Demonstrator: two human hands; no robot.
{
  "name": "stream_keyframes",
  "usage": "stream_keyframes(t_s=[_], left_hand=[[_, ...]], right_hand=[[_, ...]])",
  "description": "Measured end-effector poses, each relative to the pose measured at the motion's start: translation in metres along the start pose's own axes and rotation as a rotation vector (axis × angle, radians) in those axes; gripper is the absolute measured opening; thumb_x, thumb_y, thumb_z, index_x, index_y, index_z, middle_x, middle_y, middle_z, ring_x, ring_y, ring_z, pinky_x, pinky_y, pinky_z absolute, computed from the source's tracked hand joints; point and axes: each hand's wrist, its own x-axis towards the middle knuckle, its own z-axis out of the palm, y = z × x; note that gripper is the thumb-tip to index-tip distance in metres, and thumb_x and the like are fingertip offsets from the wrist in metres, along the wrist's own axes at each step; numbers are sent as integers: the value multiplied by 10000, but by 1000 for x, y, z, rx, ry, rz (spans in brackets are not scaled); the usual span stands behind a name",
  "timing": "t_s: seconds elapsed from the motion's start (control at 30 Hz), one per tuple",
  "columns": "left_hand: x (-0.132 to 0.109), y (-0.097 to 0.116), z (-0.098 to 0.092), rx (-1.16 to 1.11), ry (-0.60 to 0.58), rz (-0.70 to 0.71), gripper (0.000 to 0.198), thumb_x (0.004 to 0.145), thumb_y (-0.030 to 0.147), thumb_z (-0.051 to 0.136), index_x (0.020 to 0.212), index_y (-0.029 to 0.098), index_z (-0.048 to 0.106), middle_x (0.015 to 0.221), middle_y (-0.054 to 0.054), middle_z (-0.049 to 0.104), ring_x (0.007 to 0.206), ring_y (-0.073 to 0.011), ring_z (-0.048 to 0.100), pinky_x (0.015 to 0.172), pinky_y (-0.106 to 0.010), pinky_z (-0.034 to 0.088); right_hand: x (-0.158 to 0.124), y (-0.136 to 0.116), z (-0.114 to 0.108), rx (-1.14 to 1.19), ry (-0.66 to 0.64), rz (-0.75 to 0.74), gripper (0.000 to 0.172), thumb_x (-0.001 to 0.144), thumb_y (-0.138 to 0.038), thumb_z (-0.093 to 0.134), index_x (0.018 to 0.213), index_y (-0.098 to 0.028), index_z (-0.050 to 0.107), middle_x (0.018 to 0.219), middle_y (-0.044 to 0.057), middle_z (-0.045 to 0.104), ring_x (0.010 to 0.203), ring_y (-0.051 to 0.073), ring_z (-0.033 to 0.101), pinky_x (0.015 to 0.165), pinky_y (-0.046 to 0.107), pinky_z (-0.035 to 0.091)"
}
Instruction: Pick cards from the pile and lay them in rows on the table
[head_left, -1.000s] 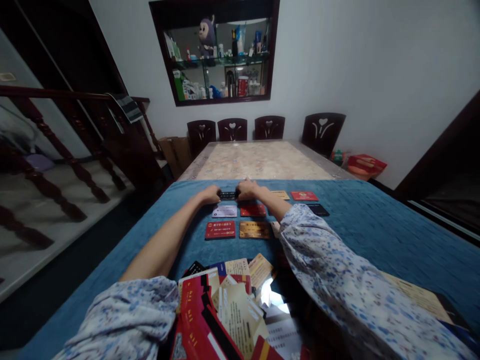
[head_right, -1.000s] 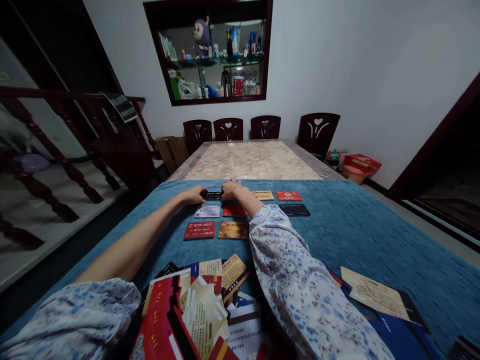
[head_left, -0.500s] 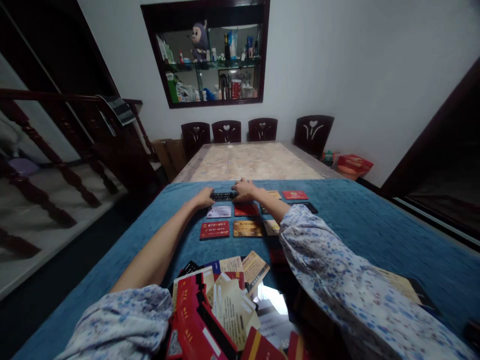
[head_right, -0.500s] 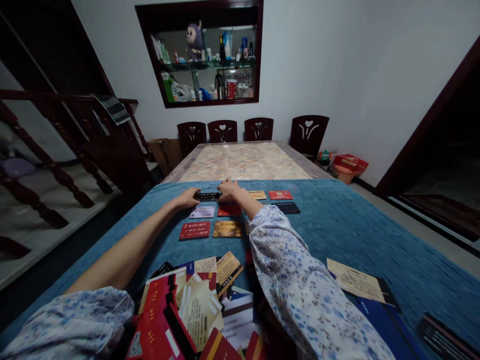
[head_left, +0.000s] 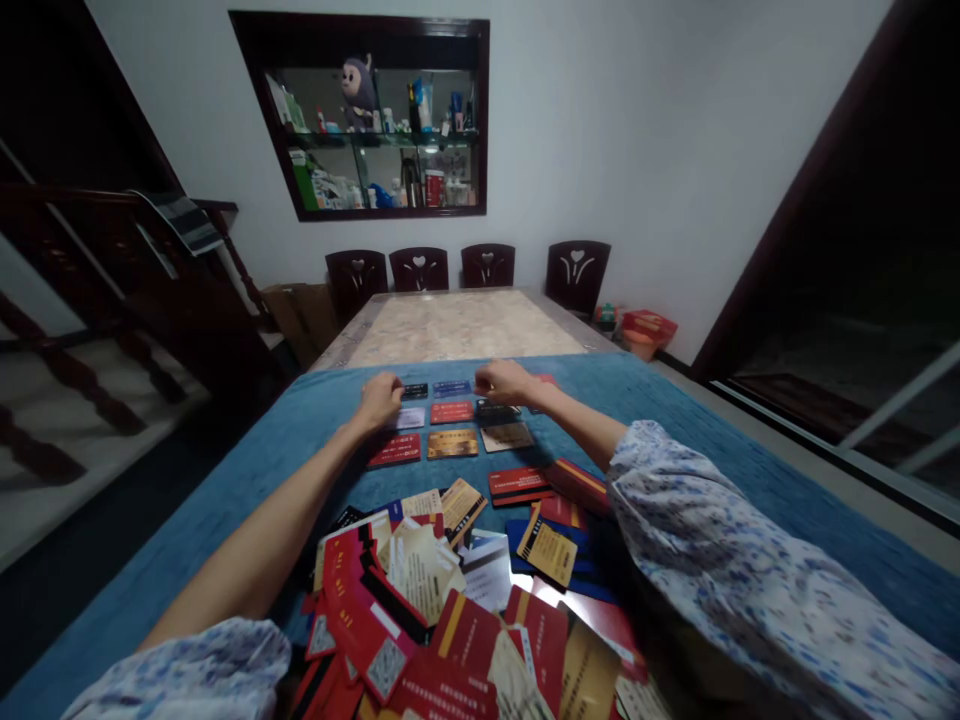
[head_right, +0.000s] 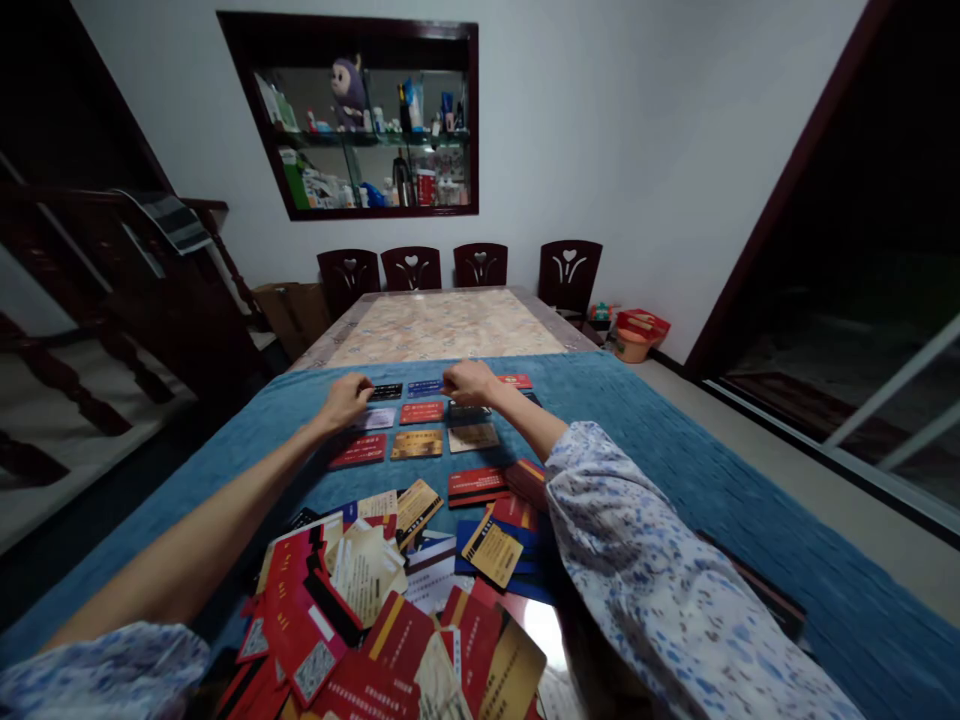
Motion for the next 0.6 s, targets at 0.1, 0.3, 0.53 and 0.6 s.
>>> stream_keyframes(t_s=[0.1,0.3,0.53,0.6], left_hand=[[-12,23,-2,-49,38,61,188,865,217,487,843,149,661,947,-95,694,907,-204,606,901,-328,464],[-39,72,7,-188,94,234,156,849,202,490,775,176,625,859,-68,676,820,-193,599,825,-315,479],[-75,138,25,-317,40,414,145,861,167,512,739,181,588,782,-42,616,748,-174,563,747,-301,461],[-85,154,30,-339,22,439,152,866,159,516,734,179,590,769,-38,601,749,-171,559,747,-299,456]], right_hand=[[-27,4,-7,-31,23,25,303,957,-359,510,1005,-183,751,1073,121,750,963,230,660,703,267,369],[-77,14,-15,-89,35,43,295,962,-373,524,924,-169,734,1006,120,750,914,218,651,657,279,318],[-132,32,-13,-111,62,56,313,969,-357,505,801,-182,703,899,84,750,845,195,634,631,294,263],[-147,39,-11,-114,66,71,316,969,-355,508,780,-182,693,884,83,749,840,194,632,629,298,253]])
